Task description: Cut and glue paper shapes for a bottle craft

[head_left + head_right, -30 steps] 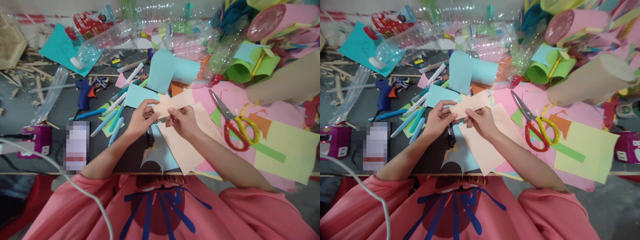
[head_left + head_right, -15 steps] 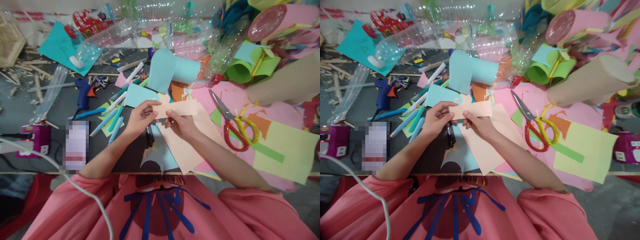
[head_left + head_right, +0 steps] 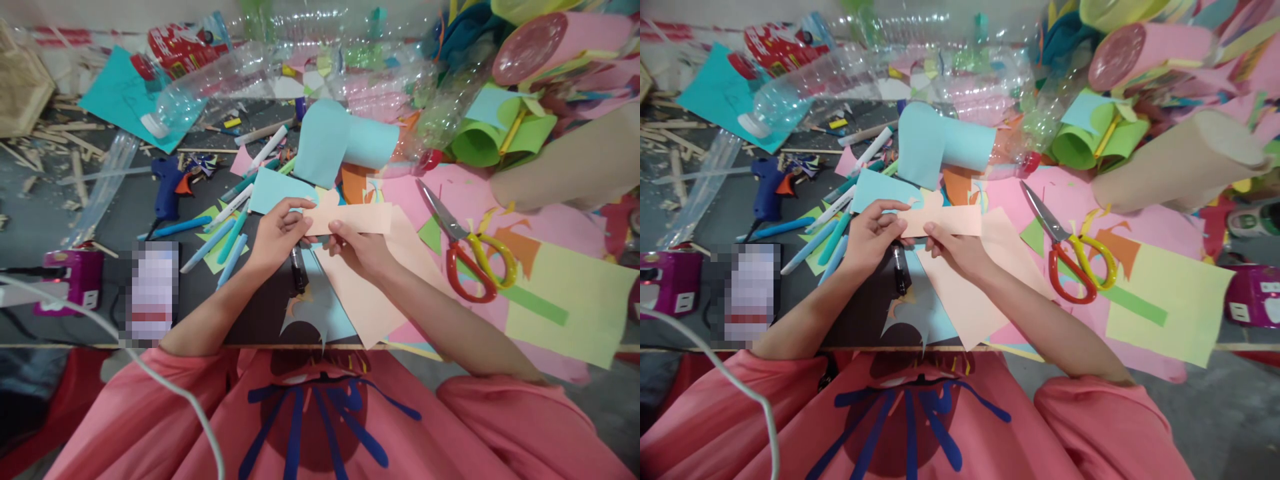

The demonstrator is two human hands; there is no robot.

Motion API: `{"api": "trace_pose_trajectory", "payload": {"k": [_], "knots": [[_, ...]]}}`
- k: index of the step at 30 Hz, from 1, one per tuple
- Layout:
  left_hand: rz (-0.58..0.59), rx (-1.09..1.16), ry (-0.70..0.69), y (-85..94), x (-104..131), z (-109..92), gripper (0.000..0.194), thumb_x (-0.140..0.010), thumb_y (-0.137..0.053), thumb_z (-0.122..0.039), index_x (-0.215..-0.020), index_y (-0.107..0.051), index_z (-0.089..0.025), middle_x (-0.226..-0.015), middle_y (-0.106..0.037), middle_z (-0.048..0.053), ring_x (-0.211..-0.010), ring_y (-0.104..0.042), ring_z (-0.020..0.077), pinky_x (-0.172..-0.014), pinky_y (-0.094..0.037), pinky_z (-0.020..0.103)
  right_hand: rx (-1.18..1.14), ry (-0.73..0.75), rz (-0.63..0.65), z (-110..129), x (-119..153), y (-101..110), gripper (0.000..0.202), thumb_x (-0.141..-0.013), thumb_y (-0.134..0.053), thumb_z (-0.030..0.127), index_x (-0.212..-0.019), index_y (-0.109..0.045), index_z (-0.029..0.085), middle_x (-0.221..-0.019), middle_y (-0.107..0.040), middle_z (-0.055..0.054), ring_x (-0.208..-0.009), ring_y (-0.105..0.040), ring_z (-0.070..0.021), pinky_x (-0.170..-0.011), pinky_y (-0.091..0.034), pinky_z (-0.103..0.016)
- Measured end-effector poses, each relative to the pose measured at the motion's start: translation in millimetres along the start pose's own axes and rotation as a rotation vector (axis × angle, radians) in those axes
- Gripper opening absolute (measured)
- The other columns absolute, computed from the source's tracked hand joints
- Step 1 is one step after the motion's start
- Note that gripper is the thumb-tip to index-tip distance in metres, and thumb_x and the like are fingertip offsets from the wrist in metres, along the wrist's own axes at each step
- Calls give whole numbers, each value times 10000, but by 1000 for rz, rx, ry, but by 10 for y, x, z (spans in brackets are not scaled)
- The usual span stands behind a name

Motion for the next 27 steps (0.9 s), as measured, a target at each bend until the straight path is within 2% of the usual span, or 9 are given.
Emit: {"api": "trace_pose_trajectory", "payload": {"k": [5,13,23,27], "knots": [[-10,-12,-1,4,6,-13,268,-788,-655,-257,-1034,-580,-183,-578,-571,-87,-525,-654,90,-559,-562,193,-3,-16,-8,-15,-3,19,402,-640,-794,563,-568,-630,204,-513,-582,33,-492,-511,-92,-552,-437,-273],[15,-34,-22,0,1,-18,271,-791,-664,-341,-996,-603,-174,-623,-612,-65,-533,-663,91,-558,-552,197,-20,-17,-10,5,2,3,389,-631,-803,546,-567,-631,203,-516,-580,30,-482,-496,-91,-541,-433,-279],[-1,-73,-39,4,3,-30,204,-825,-608,-269,-1007,-623,-179,-617,-614,-58,-543,-667,102,-566,-554,210,-44,-43,-29,10,2,-10,406,-567,-842,545,-573,-622,203,-505,-565,39,-482,-491,-91,-534,-423,-275],[7,-58,-36,0,-1,-31,203,-816,-596,-257,-1001,-618,-177,-618,-604,-65,-540,-667,94,-570,-554,203,-23,-45,-28,-8,1,3,391,-599,-828,538,-591,-620,206,-521,-566,36,-499,-492,-98,-536,-422,-277]]}}
Point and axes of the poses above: each hand's wrist, its own x-axis away from the middle knuckle, its own y-axis out of the back of the hand, z = x × y, the point moved 5 cm from there along -x, towards the middle knuckle
